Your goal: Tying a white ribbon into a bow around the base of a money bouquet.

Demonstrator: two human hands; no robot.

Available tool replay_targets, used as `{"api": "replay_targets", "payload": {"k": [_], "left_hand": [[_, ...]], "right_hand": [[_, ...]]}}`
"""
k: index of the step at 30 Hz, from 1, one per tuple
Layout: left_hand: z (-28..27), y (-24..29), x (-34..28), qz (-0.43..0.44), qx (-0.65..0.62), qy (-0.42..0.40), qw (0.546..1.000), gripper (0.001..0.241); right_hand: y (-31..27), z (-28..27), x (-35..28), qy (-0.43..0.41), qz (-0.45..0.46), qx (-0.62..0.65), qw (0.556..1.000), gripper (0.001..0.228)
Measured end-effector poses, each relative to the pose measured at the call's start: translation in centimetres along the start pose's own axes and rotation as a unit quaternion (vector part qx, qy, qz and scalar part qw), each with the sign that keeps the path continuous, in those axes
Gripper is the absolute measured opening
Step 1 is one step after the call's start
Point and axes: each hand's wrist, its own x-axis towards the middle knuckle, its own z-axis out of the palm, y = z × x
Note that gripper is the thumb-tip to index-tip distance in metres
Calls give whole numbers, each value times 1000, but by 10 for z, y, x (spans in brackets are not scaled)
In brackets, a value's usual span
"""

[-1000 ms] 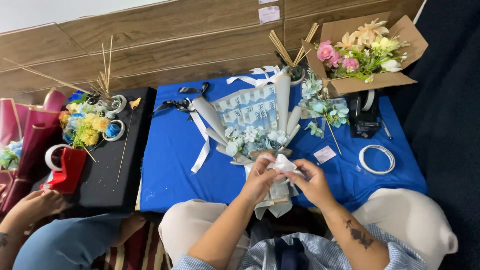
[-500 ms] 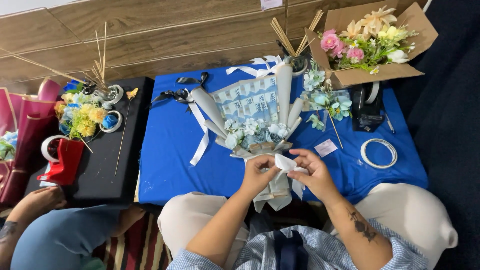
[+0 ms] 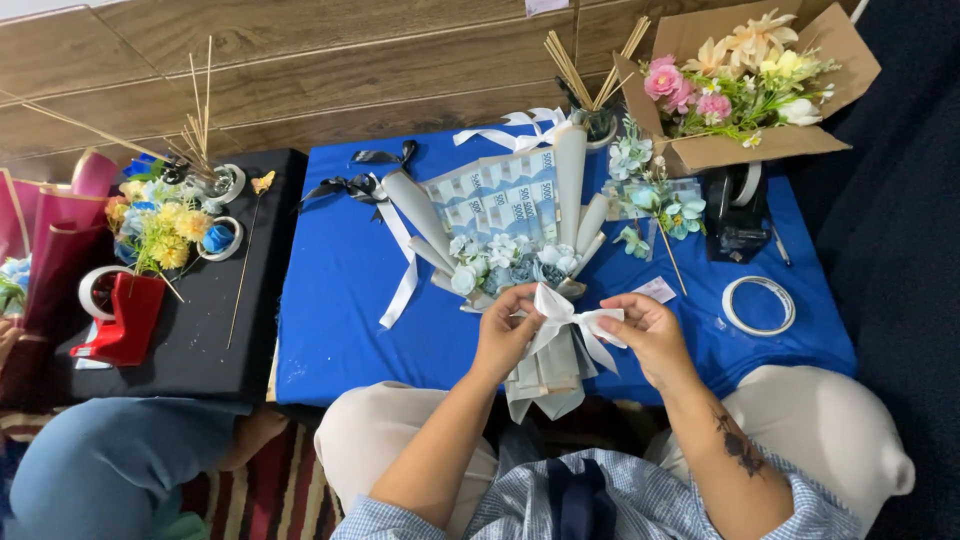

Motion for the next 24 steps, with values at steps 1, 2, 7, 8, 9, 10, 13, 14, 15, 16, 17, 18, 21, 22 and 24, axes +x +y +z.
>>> {"api": "replay_targets", "payload": {"k": [1,2,7,8,9,10,13,14,15,16,17,18,21,22,24], "left_hand": [[0,-5,3,-1,0,0,1000,37],[0,-10,5,11,4,2,1000,36],[-2,-29,12,51,20,15,998,37],[-1,-27,10,61,34,19,997,38],[0,-25,9,71,47,24,996,38],[1,-22,8,71,47,24,996,38],[2,-18,5,84,80,27,993,41],[2,-19,6,92,74,25,993,41],[1,-20,6,100,68,23,992,41],[1,-21,6,100,68,24,992,41],[1,-21,7,108,69,25,991,42],[0,-22,7,116,69,26,990,43],[0,-26,9,129,71,37,988,42],[1,-26,9,130,71,38,988,42],[2,-26,9,134,68,42,988,42]], "right_hand": [[3,-2,1,1,1,0,1000,34],[7,-5,3,16,-10,-22,1000,24],[3,-4,4,38,-43,-67,996,12],[1,-2,4,37,-55,-77,995,11],[-1,0,3,37,-66,-87,993,10],[1,-2,3,37,-66,-87,993,10],[2,-4,3,25,-78,-103,991,8],[-1,-3,2,11,-81,-100,992,6],[-3,-1,0,-3,-83,-96,992,5],[-7,2,-2,-3,-83,-96,992,5],[-10,5,-4,-7,-80,-87,993,5],[-14,8,-7,-10,-77,-78,994,5],[-18,10,-9,-25,-73,-60,995,4],[-15,8,-7,-25,-74,-61,995,4],[-9,4,-5,-31,-73,-45,996,5]]}}
